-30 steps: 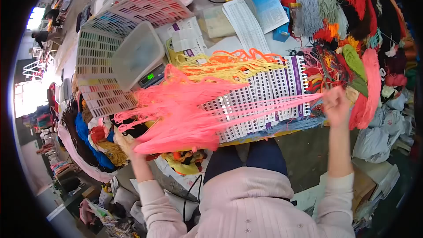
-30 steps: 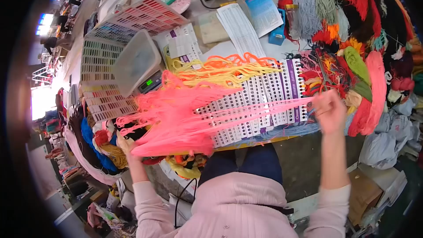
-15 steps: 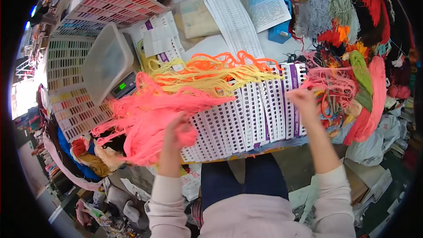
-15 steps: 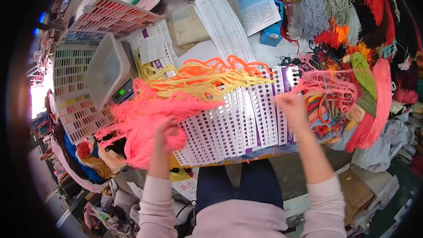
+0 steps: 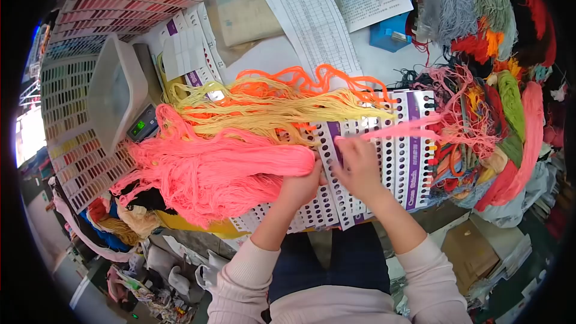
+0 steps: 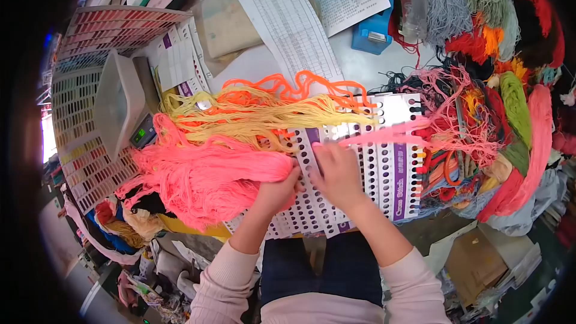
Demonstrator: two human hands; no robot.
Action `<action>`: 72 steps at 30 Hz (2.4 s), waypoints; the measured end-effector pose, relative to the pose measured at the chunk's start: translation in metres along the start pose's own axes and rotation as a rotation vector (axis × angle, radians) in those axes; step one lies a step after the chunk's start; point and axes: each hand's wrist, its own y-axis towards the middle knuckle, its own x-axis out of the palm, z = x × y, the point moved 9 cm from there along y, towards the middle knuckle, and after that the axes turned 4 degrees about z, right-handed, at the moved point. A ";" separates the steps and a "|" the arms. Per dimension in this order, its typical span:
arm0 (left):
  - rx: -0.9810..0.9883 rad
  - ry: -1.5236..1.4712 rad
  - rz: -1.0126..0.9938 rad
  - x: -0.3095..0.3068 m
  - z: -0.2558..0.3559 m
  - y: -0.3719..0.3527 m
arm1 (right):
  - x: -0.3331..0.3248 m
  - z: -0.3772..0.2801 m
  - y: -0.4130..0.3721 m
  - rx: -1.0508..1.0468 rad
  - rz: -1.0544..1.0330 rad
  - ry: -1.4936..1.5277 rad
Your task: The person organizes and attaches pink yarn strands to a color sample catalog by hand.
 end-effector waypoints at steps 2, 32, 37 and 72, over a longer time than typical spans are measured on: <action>0.089 -0.124 -0.055 0.003 0.005 0.008 | 0.000 -0.016 0.002 -0.014 -0.036 -0.071; -0.130 -0.538 -0.273 -0.006 0.013 0.001 | 0.007 0.024 0.007 0.167 0.033 0.385; -0.019 -0.428 0.030 -0.024 0.020 0.002 | 0.005 0.023 0.007 0.144 0.036 0.365; -0.348 -0.952 -0.588 0.025 0.011 0.002 | 0.019 0.048 0.008 0.386 -0.124 1.297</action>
